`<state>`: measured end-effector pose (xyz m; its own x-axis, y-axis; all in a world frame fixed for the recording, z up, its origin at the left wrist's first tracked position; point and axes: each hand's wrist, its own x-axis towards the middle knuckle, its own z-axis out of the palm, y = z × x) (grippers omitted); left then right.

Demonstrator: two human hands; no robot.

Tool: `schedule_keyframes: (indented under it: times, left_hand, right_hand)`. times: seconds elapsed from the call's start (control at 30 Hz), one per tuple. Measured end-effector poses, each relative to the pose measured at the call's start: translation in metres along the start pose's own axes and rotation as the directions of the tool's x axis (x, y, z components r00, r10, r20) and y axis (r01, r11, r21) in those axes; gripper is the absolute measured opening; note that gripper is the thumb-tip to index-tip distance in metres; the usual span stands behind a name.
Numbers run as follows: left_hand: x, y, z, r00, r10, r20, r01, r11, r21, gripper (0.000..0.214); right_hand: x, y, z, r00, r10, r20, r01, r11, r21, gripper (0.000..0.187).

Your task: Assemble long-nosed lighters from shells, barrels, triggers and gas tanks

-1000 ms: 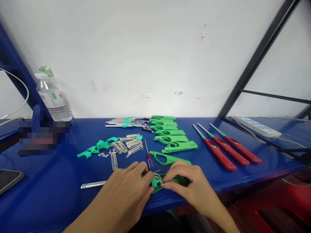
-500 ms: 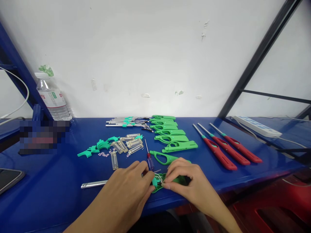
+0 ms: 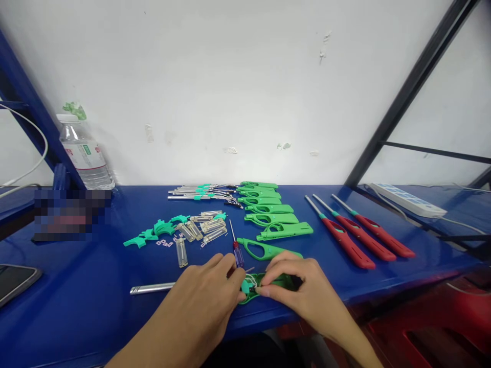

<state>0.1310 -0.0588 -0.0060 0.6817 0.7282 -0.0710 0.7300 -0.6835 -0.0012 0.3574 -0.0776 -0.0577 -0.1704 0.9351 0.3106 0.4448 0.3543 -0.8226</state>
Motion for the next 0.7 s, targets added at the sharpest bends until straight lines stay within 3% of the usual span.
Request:
schedule_keyframes:
  times: [0.7]
  left_hand:
    - [-0.0025,0.0018,-0.0001,0.999,0.02,-0.029,-0.02,1.0,-0.012,0.024]
  right_hand:
    - [0.0011,-0.0055,-0.0018,0.992,-0.114,0.055,0.114,0.993,-0.012,0.007]
